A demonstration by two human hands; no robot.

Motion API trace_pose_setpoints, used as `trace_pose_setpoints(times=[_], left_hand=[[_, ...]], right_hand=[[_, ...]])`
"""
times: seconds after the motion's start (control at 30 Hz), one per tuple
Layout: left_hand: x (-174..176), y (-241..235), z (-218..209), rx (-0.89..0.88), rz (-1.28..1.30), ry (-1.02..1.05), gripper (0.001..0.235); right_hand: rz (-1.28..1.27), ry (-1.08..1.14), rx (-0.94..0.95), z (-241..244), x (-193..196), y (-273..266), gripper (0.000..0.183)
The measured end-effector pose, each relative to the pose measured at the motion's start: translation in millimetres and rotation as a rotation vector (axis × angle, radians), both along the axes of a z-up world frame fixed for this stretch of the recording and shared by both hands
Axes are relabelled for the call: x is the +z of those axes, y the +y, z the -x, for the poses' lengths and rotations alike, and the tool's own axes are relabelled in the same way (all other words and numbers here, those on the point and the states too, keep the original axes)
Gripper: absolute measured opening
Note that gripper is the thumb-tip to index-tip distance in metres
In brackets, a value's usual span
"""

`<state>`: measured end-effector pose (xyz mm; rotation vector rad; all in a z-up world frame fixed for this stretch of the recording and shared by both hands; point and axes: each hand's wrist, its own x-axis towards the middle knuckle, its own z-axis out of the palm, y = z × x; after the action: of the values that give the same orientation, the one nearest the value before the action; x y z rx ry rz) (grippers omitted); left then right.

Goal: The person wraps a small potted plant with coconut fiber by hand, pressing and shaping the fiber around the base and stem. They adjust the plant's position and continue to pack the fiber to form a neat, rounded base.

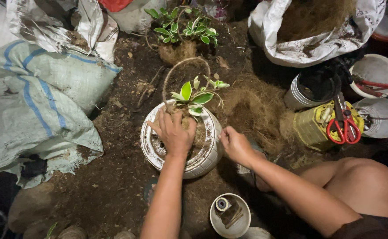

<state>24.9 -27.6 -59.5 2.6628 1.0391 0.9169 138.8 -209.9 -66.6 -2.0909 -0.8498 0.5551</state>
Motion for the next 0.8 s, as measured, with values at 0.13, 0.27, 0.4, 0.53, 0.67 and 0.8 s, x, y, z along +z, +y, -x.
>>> trace_pose_setpoints(times=[0.13,0.27,0.4,0.53,0.67,0.8], left_hand=[[1,-2,-3,0.053,0.049,0.129,0.052],[7,-3,-6,0.108,0.049,0.092,0.078],[14,-3,-9,0.09,-0.047,0.016,0.076],[10,-8,-6,0.061,-0.085,-0.025,0.067],[11,-6,-10,0.023,-0.05,0.054,0.062],[10,-6,-15,-0.017,-0.065,0.088,0.057]], right_hand=[[0.273,0.24,0.091,6,30,-8,0.022],[0.125,-0.012,0.081,24,68,-6,0.021],[0.163,-0.031,0.15,26,102,-11,0.021],[0.007,-0.27,0.267,24,115,-12,0.022],[-0.058,-0.27,0.327,25,113,-10,0.025],[-0.031,-0.362,0.429,37,93,-6,0.048]])
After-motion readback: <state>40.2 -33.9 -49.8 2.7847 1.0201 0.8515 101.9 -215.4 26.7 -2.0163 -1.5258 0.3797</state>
